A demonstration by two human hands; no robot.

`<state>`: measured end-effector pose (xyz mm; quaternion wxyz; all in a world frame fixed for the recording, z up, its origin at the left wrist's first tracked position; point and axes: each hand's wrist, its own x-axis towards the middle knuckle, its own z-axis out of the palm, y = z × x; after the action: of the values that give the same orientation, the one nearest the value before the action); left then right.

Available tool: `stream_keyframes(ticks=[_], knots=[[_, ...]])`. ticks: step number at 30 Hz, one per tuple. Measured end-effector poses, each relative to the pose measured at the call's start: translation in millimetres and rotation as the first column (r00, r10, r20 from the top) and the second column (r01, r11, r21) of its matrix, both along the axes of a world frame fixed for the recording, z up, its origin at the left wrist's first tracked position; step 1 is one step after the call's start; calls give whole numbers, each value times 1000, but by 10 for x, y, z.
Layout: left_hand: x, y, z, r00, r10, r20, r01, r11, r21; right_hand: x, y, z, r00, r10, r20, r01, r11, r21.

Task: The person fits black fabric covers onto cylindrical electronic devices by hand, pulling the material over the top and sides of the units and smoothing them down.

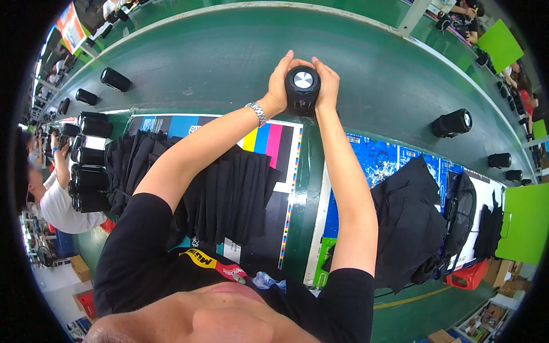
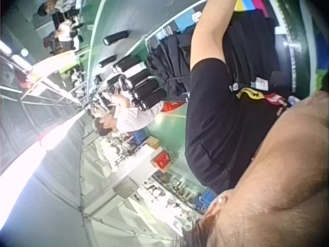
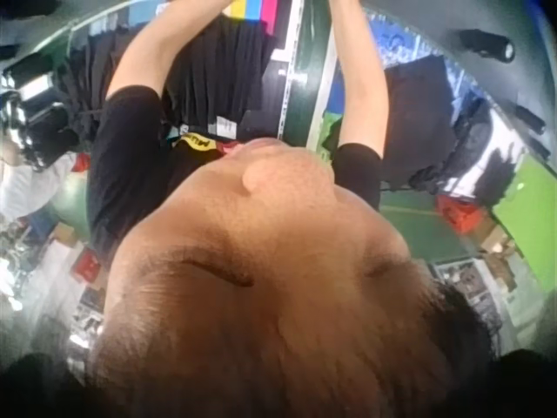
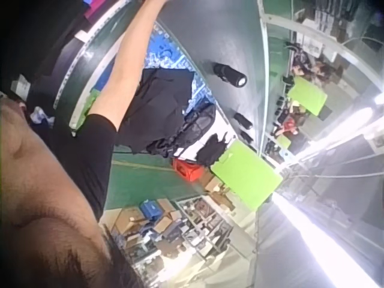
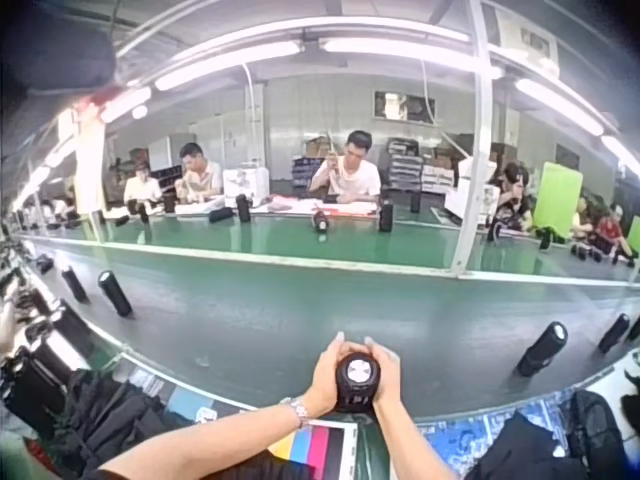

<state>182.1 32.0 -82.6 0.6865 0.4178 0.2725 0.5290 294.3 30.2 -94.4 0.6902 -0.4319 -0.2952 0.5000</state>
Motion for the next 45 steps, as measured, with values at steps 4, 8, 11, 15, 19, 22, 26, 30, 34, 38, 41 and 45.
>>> stream_keyframes(ticks=[4,8,11,15,19,22,26,30,34,38,41,45], knots=[[27,78,-59,993,119,24,-117,988,-99,75,101,-205,1000,-12,10,11,999,36],[179,-82,68,967,196,-164,-186,980,71,352,39,-203,996,-82,-40,85,994,70],[-77,-141,170,856,225,-465,-167,973,162,380,-183,-49,854,-313,414,314,947,68],[-1103,-127,539,659,393,-641,-174,909,378,604,-575,236,611,-468,639,523,844,118],[-2631,-254,1100,276,689,-670,-99,714,693,1038,-1108,433,634,-517,575,548,825,139],[-3972,-447,1178,-328,610,-721,-174,711,681,1007,-1402,568,652,-539,534,576,810,114],[-5173,-1044,1170,-778,469,-418,34,697,716,979,-1688,754,682,-581,444,581,799,153],[-5710,-1522,1183,-825,86,-558,-187,891,414,642,-1850,1071,709,-578,404,547,812,202],[-5936,-1625,1117,-661,209,-720,-229,858,460,453,-1840,1133,783,-509,358,450,860,240],[-5252,-1412,1249,-576,434,-693,-3,846,533,437,-1997,1264,768,-503,396,423,863,277],[-4693,-1109,1471,-426,518,-742,51,832,552,344,-2128,1476,759,-517,395,421,853,309],[-3665,-630,1669,-330,521,-787,107,849,517,141,-2290,1639,779,-516,355,400,846,352]])
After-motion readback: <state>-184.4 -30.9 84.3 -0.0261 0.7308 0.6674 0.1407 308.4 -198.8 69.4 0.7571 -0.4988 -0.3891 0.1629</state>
